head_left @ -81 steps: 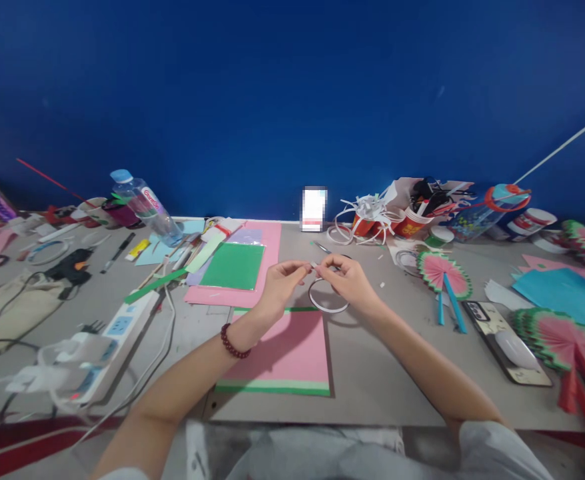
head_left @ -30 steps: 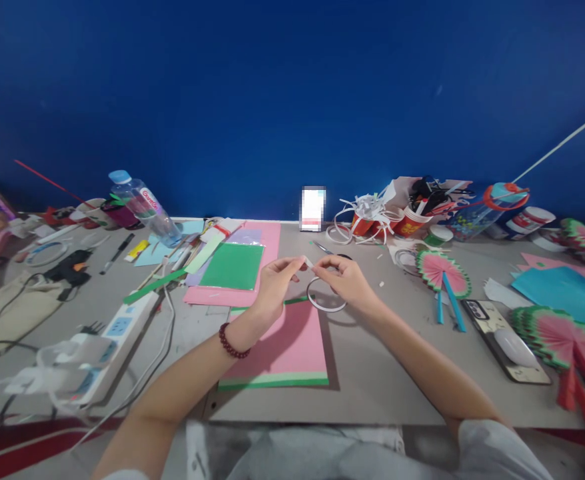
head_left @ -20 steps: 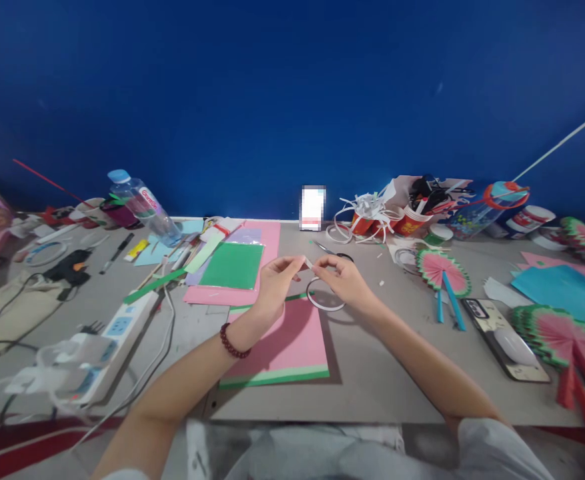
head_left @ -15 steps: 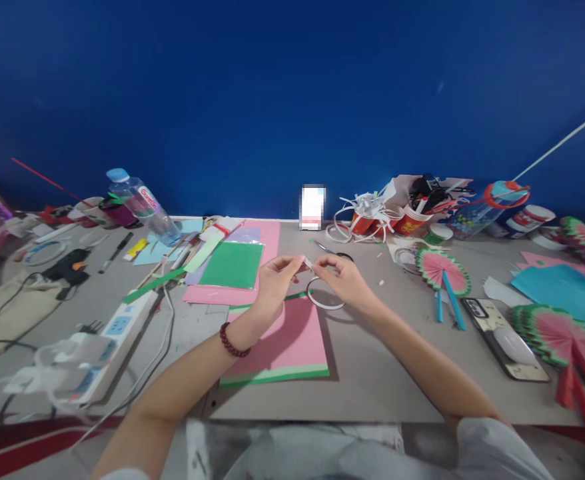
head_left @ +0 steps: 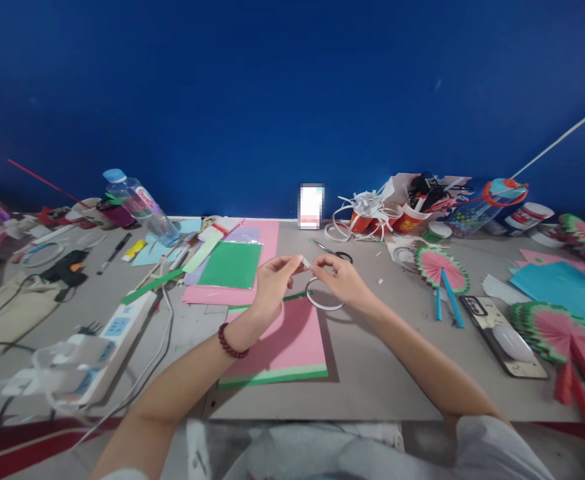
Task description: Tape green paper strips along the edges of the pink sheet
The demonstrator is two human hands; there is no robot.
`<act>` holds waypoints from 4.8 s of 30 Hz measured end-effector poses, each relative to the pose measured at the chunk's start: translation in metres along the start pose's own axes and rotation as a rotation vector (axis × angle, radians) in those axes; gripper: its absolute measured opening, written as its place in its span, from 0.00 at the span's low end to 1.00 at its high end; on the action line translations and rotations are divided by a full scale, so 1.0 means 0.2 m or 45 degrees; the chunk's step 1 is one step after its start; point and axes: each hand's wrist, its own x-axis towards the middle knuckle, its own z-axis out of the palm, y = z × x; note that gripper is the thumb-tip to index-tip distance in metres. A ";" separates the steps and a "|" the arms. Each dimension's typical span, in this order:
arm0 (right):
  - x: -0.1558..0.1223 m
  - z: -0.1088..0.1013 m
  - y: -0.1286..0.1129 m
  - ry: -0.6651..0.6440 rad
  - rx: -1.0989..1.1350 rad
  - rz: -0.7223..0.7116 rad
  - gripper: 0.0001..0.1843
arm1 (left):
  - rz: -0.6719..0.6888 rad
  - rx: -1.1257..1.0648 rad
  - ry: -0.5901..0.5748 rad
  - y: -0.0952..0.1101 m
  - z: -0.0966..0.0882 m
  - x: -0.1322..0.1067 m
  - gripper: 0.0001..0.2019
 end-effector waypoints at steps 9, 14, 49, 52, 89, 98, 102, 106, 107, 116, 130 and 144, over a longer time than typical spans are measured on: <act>0.00 0.00 0.01 0.023 0.000 0.041 0.11 | 0.021 -0.005 0.038 0.01 0.00 0.02 0.12; -0.01 0.00 -0.01 0.004 0.071 0.091 0.12 | 0.036 0.001 0.024 0.02 0.00 0.02 0.13; 0.01 -0.01 0.01 0.018 0.090 0.052 0.12 | 0.126 0.087 -0.143 -0.01 0.00 0.03 0.10; 0.01 -0.01 0.01 0.014 0.081 0.067 0.12 | 0.142 0.102 -0.111 -0.01 0.00 0.02 0.09; 0.02 -0.02 0.04 0.076 0.052 -0.096 0.07 | 0.169 0.183 -0.280 0.03 -0.06 0.13 0.11; 0.02 -0.03 0.04 0.071 0.079 -0.212 0.04 | 0.467 0.713 -0.430 0.06 -0.07 0.11 0.08; 0.02 -0.03 0.05 0.052 0.036 -0.230 0.04 | 0.566 0.840 -0.466 0.06 -0.07 0.10 0.08; 0.02 -0.04 0.05 0.050 -0.038 -0.237 0.08 | 0.581 0.872 -0.445 0.07 -0.07 0.09 0.09; 0.02 -0.05 0.04 0.056 -0.079 -0.239 0.09 | 0.595 0.868 -0.438 0.07 -0.08 0.09 0.09; 0.01 -0.07 -0.01 -0.009 -0.257 -0.179 0.09 | 0.611 0.770 -0.395 0.03 -0.08 0.10 0.08; 0.00 -0.06 0.00 0.045 -0.244 -0.228 0.06 | 0.631 0.783 -0.353 0.05 -0.04 0.04 0.03; -0.01 -0.02 0.01 0.134 -0.451 -0.477 0.07 | 0.527 0.695 -0.271 -0.01 -0.04 0.04 0.05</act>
